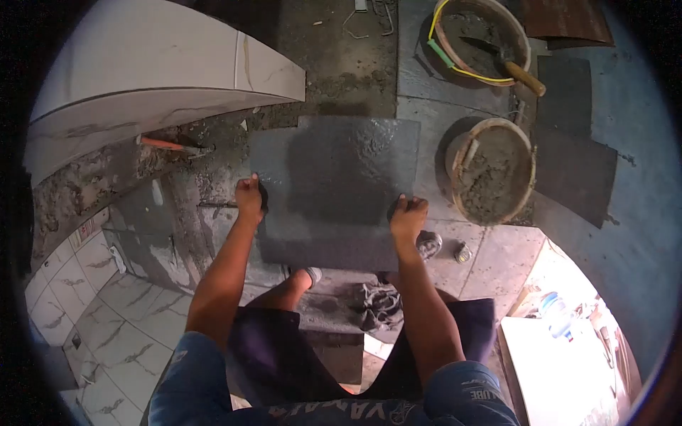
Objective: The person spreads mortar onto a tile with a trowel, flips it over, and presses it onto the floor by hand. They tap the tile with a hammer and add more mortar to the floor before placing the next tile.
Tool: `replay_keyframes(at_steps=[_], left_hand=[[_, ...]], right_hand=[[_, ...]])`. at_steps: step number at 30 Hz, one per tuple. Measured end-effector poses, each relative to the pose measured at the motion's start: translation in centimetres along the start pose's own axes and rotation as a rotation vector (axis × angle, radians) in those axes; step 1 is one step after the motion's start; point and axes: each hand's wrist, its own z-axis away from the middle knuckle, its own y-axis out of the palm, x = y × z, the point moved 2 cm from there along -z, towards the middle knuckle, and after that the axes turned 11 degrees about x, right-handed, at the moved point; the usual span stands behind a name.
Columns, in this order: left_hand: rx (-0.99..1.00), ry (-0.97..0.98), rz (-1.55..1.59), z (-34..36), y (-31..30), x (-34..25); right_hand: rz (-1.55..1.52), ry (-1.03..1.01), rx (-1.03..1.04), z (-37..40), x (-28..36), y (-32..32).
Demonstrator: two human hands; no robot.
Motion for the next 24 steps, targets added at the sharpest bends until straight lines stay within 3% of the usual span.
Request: replay_keyframes(at_steps=[6, 15, 17, 24], left_hand=[[0.199, 0.028, 0.003, -9.5, 3.1, 4.6], [0.174, 0.182, -0.136, -12.8, 3.1, 8.3], [0.147, 0.180, -0.128, -12.3, 3.5, 8.2], [0.118, 0.307, 0.103, -5.8, 0.0, 5.6]], right_hand=[[-0.042, -0.143, -0.076, -7.5, -0.3, 5.6], [-0.029, -0.270, -0.203, -10.1, -1.3, 7.7], [0.035, -0.256, -0.216, -10.3, -2.2, 8.3], [-0.220, -0.327, -0.177, -8.0, -3.6, 6.5]])
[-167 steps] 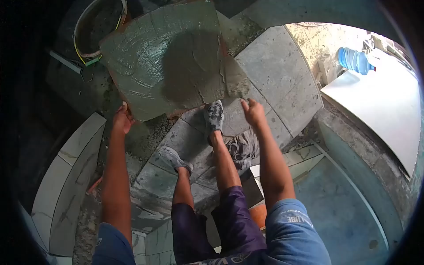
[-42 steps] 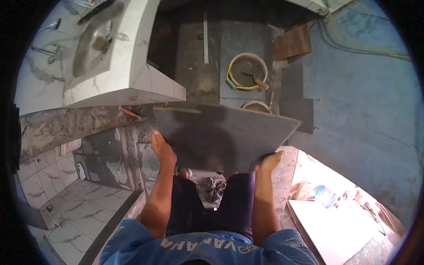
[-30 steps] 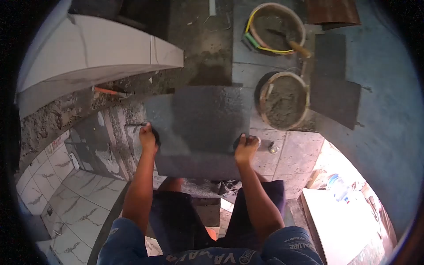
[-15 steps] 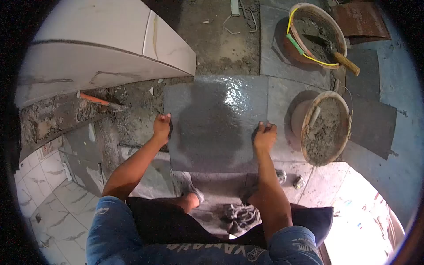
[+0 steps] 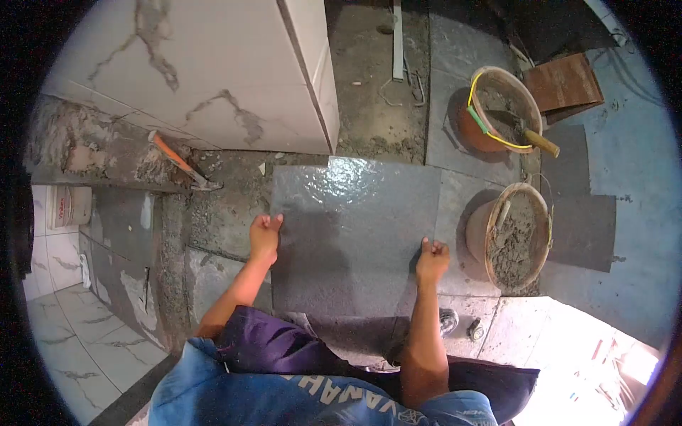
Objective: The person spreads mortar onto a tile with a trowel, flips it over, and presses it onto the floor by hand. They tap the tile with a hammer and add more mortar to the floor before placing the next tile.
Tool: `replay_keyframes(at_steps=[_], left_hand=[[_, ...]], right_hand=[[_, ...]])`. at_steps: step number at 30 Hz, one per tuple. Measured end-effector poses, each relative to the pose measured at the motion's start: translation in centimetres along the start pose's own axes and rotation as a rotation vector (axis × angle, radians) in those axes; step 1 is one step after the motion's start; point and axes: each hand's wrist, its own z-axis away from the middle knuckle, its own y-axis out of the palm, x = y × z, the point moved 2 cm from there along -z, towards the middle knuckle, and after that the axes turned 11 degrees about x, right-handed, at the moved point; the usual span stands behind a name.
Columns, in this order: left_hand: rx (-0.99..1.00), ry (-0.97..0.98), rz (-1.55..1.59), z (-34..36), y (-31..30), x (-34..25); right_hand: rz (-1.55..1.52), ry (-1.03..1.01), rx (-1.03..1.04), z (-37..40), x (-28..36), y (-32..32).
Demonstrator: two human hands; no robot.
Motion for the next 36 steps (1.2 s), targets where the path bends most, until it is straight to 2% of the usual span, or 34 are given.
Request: replay_keyframes(at_steps=[2, 4, 7, 9, 10, 11, 14, 15, 17, 21, 22, 25, 30, 33, 35, 36], left_hand=[[0.062, 0.109, 0.146, 2.5, -1.9, -2.9], [0.025, 0.122, 0.118, 5.0, -4.0, -7.0], [-0.070, 0.329, -0.044, 7.7, -8.1, -12.2], [-0.110, 0.440, -0.148, 9.4, -10.9, -16.4], [-0.117, 0.512, -0.189, 10.3, -12.1, -18.2], [-0.128, 0.547, -0.193, 11.1, -13.2, -19.8], [-0.153, 0.680, -0.262, 13.5, -15.3, -24.8], [-0.160, 0.680, -0.267, 13.6, -16.0, -25.4], [-0.175, 0.830, -0.421, 13.7, -17.6, -26.1], [-0.174, 0.959, -0.558, 13.1, -20.4, -24.7], [-0.172, 0.988, -0.580, 12.7, -21.3, -23.7], [-0.180, 1.007, -0.586, 11.2, -24.0, -20.2], [-0.226, 0.937, -0.468, 9.1, -27.3, -14.9], [-0.232, 0.900, -0.430, 8.9, -28.4, -14.2], [-0.290, 0.916, -0.390, 8.1, -29.1, -14.1], [-0.348, 0.938, -0.358, 7.7, -29.6, -14.1]], right_hand=[[-0.110, 0.010, 0.009, 1.5, 1.9, -0.6], [-0.225, 0.016, 0.035, 2.8, 2.8, 0.5], [-0.322, -0.084, 0.107, 4.6, 3.6, 3.6], [-0.579, -0.001, 0.218, 7.1, 6.2, 6.6], [-0.663, 0.117, 0.358, 9.2, 9.9, 7.1], [-0.718, 0.157, 0.397, 9.5, 9.8, 9.3], [-0.943, 0.173, 0.553, 12.1, 12.3, 15.3], [-1.031, 0.197, 0.578, 12.7, 13.1, 17.6], [-1.155, 0.116, 0.727, 13.5, 14.0, 22.1], [-1.205, 0.132, 0.815, 14.2, 13.1, 30.0], [-1.203, 0.130, 0.821, 14.4, 13.0, 31.0], [-1.033, 0.303, 0.802, 15.5, 14.1, 31.8], [-0.841, 0.214, 0.912, 14.9, 13.0, 33.5], [-0.828, 0.072, 0.962, 14.6, 13.5, 33.5], [-0.369, -0.263, 0.811, 14.7, 15.0, 31.9], [-0.227, -0.327, 0.722, 15.5, 17.2, 29.5]])
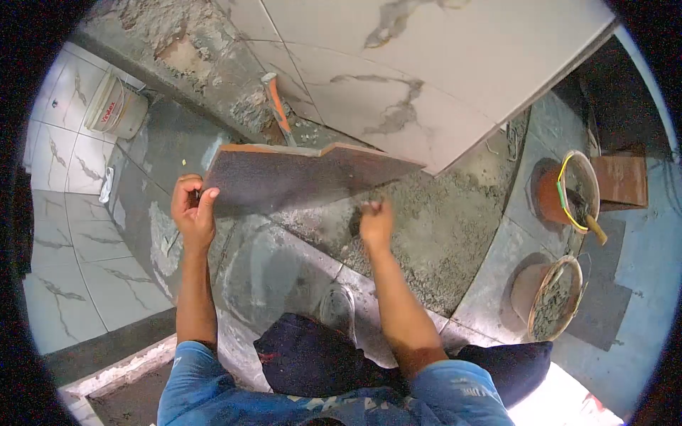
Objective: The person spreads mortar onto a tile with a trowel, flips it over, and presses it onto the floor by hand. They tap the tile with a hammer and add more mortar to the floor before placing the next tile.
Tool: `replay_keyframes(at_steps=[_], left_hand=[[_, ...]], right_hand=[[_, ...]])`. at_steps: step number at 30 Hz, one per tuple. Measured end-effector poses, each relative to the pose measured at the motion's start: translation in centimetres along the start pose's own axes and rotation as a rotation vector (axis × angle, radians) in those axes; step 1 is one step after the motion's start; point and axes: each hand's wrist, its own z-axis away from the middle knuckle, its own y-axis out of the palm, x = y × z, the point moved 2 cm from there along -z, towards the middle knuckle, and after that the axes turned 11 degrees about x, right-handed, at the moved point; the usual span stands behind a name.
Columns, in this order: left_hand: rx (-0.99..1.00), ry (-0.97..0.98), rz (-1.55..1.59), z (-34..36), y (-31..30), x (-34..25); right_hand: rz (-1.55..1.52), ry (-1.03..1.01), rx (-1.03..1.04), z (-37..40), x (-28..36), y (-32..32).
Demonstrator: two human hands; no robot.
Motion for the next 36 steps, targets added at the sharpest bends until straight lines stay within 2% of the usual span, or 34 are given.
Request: replay_keyframes(at_steps=[1, 3, 5, 6, 8, 16, 18, 19, 21, 22, 24, 25, 27, 31, 34, 36], left_hand=[[-0.013, 0.008, 0.002, 0.1, -0.2, 0.5], [-0.049, -0.060, 0.027, 0.5, -0.6, 1.5], [-0.063, -0.057, 0.023, 0.5, -0.6, 1.5], [-0.080, -0.044, 0.010, 0.3, -0.7, 1.4], [-0.091, -0.046, -0.005, 0.1, -0.7, 1.3], [-0.125, -0.061, -0.029, 0.3, -0.7, 1.5], [-0.066, -0.122, -0.026, 0.7, -0.7, 1.3], [-0.067, -0.121, -0.026, 0.7, -0.6, 1.0], [-0.125, -0.084, -0.117, 0.5, -0.3, 0.3], [-0.127, -0.081, -0.116, 0.6, -0.2, 0.1], [-0.123, -0.098, -0.108, 0.9, -0.1, -0.2], [-0.125, -0.094, -0.108, 1.0, -0.1, -0.3], [-0.133, -0.069, -0.086, 1.0, 0.0, -0.6], [-0.116, -0.093, -0.125, 1.3, 0.4, -1.2], [-0.122, -0.024, -0.140, 1.1, 0.9, -1.7], [-0.131, -0.038, -0.165, 0.9, 1.3, -2.5]], right_hand=[[0.163, -0.018, -0.065, 2.0, 4.7, -1.4], [0.175, -0.354, 0.020, 6.6, 15.4, -1.7], [0.283, -0.394, 0.288, 8.5, 21.7, -0.8], [0.284, -0.398, 0.283, 8.4, 23.4, -0.3], [0.416, -0.352, 0.432, 7.0, 25.9, 1.1], [0.692, -0.340, 0.425, 5.0, 28.1, 2.5], [0.510, -0.297, 0.470, 5.4, 28.4, 2.8], [0.510, -0.299, 0.469, 5.6, 28.7, 2.8], [0.217, -0.156, 0.531, 5.8, 28.9, 2.8], [0.217, -0.160, 0.530, 5.9, 28.8, 2.8], [-0.185, -0.034, 0.605, 6.0, 27.9, 3.0], [-0.185, -0.039, 0.604, 6.1, 27.8, 2.9], [-0.397, -0.032, 0.662, 6.2, 27.8, 2.7], [-0.421, -0.082, 0.720, 7.5, 28.4, 3.4], [-0.481, -0.138, 0.802, 8.8, 30.1, 4.0], [-0.639, -0.130, 0.945, 9.3, 31.5, 4.0]])
